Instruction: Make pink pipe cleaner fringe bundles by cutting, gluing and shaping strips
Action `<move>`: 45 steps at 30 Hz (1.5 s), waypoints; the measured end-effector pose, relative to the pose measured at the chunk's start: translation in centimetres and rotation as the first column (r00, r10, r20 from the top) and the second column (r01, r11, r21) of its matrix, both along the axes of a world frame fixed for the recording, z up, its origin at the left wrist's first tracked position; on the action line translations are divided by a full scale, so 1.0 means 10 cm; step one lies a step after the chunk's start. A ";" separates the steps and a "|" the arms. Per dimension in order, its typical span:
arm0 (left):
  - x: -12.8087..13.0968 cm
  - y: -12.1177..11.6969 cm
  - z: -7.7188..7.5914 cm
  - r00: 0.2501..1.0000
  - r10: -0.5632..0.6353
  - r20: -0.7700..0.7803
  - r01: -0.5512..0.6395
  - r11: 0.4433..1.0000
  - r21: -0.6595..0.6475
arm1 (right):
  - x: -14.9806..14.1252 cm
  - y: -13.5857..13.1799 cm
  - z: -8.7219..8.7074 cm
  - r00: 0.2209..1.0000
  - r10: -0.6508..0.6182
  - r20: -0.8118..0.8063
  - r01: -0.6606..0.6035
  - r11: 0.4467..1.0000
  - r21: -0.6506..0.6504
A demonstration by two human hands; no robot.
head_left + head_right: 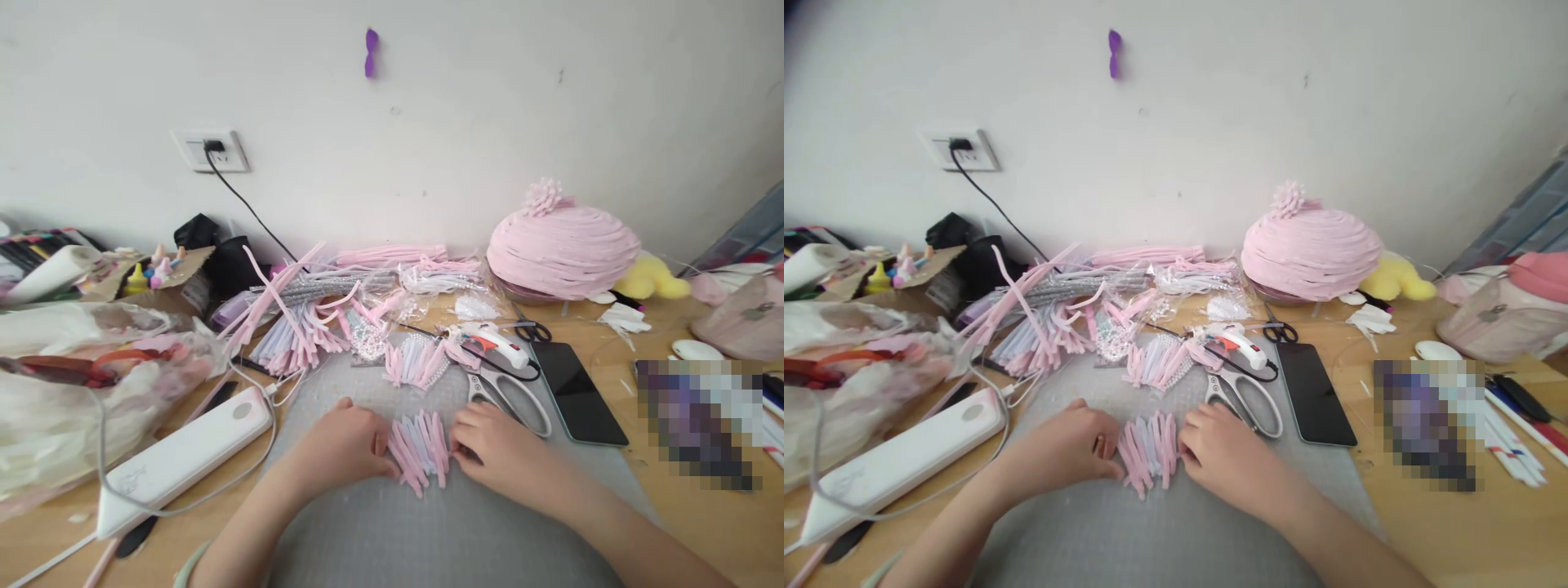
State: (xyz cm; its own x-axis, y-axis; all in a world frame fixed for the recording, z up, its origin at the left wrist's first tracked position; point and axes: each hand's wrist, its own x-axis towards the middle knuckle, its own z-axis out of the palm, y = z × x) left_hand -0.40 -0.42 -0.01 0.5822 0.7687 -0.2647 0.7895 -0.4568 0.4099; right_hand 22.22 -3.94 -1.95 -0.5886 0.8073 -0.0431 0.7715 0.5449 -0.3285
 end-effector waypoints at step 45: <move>0.15 0.02 -0.14 0.634 0.538 0.556 -0.145 0.789 -0.597 | -0.05 0.02 -0.05 0.926 -0.059 -0.372 0.247 0.841 0.482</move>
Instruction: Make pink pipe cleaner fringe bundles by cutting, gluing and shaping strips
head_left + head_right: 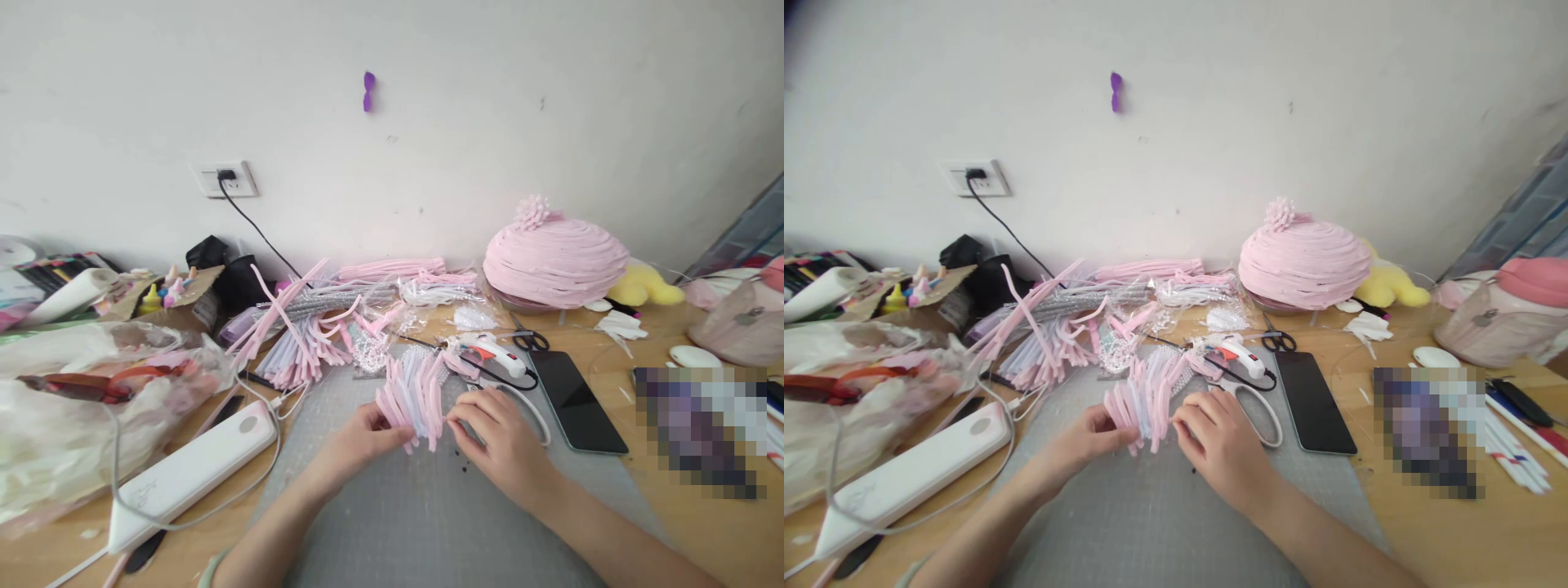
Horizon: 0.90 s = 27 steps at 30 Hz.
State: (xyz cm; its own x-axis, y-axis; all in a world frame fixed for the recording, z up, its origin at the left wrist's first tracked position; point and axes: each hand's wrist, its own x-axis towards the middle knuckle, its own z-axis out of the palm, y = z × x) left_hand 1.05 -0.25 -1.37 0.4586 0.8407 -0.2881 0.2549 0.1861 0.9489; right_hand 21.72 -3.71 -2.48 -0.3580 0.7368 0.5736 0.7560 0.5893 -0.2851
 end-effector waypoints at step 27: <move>-0.05 0.07 -0.05 0.896 0.439 0.066 -0.443 0.894 0.063 | 0.45 0.18 0.09 0.889 -0.382 0.252 0.452 0.644 -0.617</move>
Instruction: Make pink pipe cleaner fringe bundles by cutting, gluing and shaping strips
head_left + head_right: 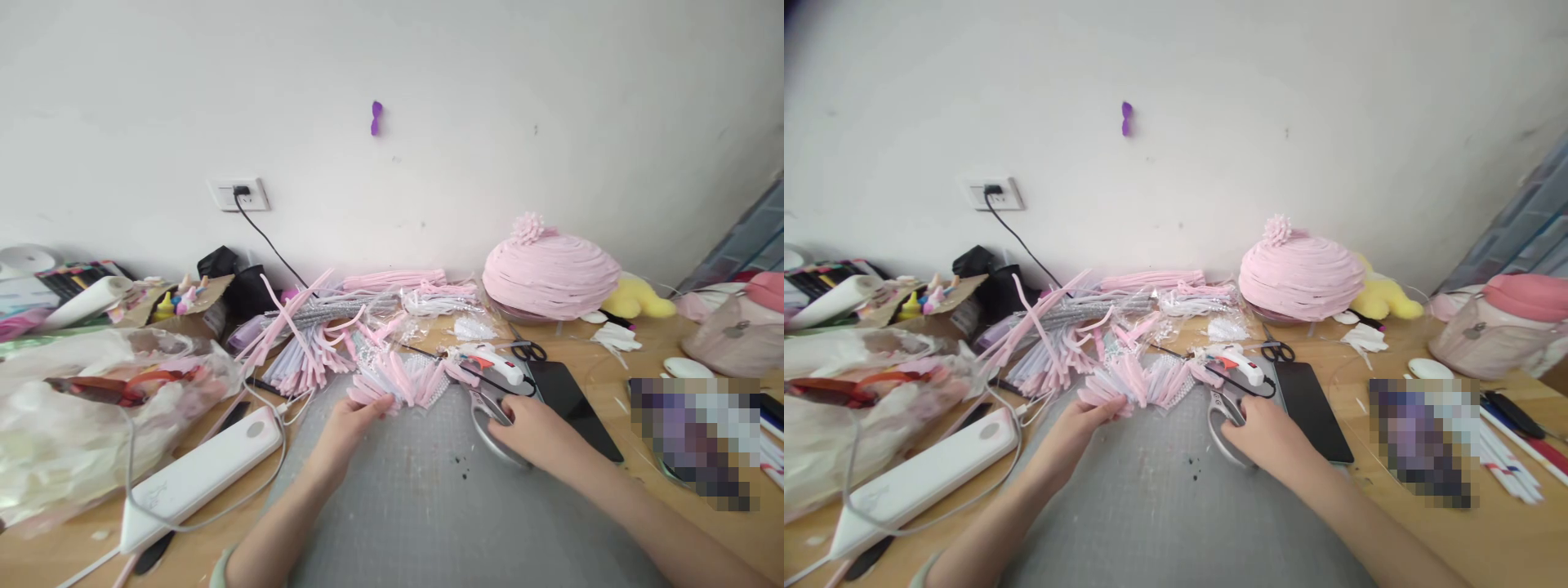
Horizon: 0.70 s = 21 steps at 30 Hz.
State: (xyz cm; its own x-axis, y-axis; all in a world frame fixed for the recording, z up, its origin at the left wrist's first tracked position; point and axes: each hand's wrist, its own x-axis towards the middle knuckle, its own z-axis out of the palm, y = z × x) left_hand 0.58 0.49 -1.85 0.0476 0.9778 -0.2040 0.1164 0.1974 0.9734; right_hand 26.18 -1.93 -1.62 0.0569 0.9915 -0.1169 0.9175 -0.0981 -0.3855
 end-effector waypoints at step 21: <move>0.03 -0.04 -0.03 0.982 0.118 0.147 -0.128 0.990 0.065 | -0.08 -0.64 -0.11 0.219 -0.268 -0.938 -0.508 0.790 -0.344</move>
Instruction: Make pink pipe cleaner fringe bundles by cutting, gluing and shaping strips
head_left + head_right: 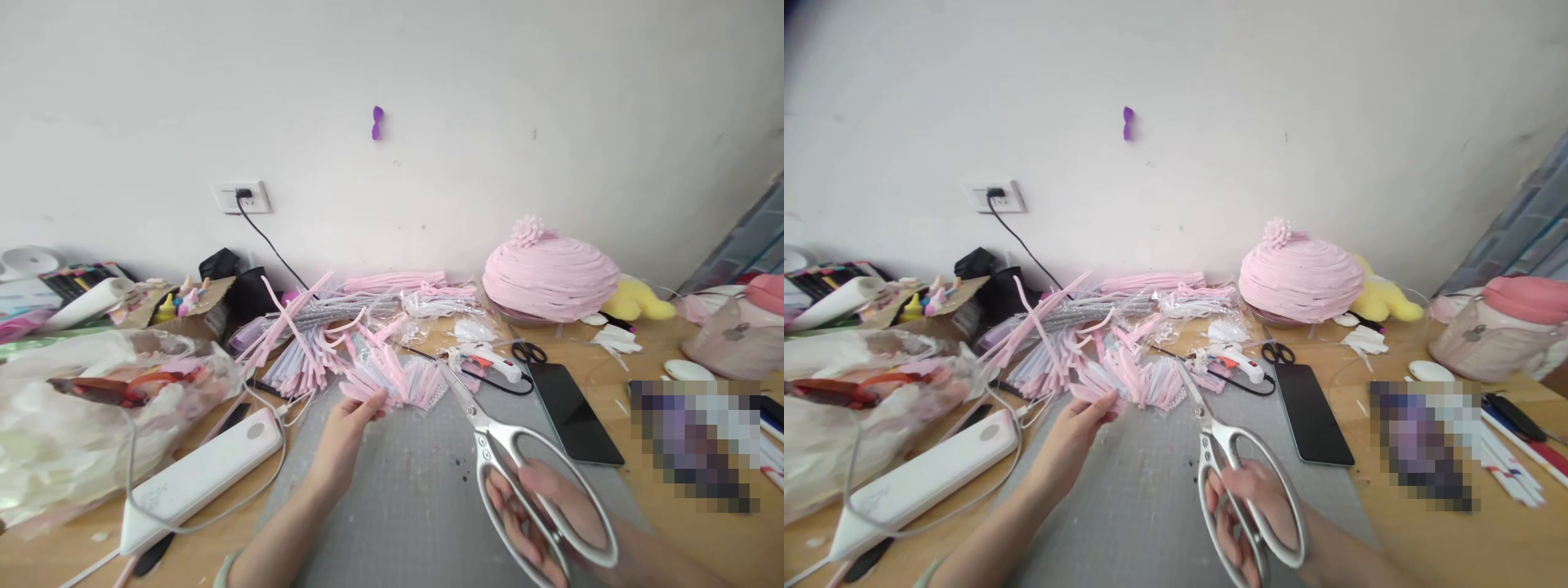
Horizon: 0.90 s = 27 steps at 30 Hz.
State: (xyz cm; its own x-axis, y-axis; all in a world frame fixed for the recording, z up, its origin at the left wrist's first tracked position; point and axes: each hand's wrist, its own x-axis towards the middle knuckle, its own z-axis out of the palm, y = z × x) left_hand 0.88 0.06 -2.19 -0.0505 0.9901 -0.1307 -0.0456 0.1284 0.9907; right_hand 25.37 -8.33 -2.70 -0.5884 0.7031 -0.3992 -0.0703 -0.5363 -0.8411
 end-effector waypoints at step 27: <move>-0.05 0.04 0.04 0.977 0.180 -0.114 -0.151 0.963 0.224 | -0.35 0.42 0.18 0.938 0.074 0.340 -0.239 0.847 0.476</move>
State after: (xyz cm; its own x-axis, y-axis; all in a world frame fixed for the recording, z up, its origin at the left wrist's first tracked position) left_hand 0.40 0.46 -1.79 -0.2188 0.9705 0.1009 0.0848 -0.0841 0.9928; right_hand 21.85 -4.16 -0.89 -0.6187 0.7625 -0.1893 0.2747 -0.0158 -0.9614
